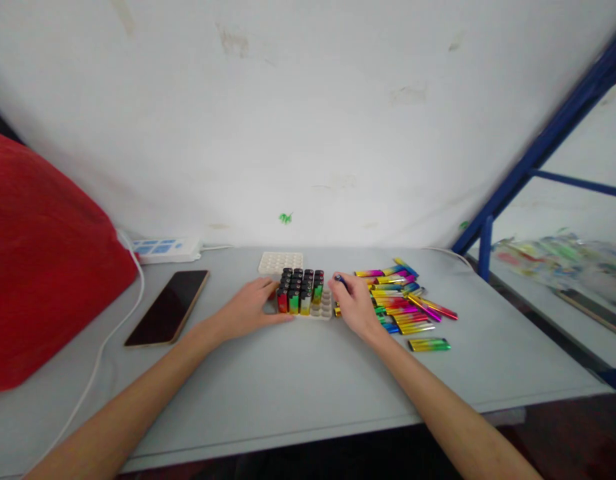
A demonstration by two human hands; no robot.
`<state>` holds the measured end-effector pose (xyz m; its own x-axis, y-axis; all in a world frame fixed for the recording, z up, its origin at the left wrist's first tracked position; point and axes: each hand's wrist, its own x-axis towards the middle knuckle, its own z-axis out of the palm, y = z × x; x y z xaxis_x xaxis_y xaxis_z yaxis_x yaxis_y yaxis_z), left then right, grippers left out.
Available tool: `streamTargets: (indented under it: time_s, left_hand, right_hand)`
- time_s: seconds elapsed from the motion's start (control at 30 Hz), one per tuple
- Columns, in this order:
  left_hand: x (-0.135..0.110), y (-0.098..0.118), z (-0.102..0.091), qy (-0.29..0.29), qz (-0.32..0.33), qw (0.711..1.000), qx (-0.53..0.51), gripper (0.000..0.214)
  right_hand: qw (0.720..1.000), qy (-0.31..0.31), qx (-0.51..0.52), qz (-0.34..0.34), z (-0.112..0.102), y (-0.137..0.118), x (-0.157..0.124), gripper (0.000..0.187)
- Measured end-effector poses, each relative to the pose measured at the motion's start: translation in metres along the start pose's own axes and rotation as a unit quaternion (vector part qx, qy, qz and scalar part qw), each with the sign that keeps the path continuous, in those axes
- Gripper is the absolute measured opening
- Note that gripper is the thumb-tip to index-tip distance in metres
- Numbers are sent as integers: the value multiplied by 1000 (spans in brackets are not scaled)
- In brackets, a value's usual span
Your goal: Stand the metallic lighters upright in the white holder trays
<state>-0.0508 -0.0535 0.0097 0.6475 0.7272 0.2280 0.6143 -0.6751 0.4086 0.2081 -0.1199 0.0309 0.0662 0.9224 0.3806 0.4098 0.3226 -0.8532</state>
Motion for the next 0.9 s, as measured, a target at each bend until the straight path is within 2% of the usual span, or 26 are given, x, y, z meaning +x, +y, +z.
streamTargets:
  time_s: [0.2, 0.3, 0.4, 0.5, 0.73, 0.9]
  left_hand:
    - [-1, -2, 0, 7, 4, 1000, -17, 61]
    - [0, 2, -2, -1, -2, 1000, -16, 60]
    - [0, 6, -3, -19, -15, 1000, -2, 58]
    - [1, 8, -5, -27, -21, 999, 4, 57]
    - [0, 7, -3, -15, -12, 1000, -8, 55]
    - [-1, 3, 0, 6, 0, 999, -36, 61]
  right_hand:
    - [998, 5, -45, -34, -6, -4, 1, 49]
    - [995, -16, -76, -58, -13, -6, 3, 45]
    - [985, -44, -122, -111, -20, -8, 3, 38]
    - [970, -61, -171, -163, -27, -8, 3, 40]
    - [959, -167, -192, -121, -29, 0, 1, 53]
    - [957, -183, -199, -108, -20, 14, 0, 49]
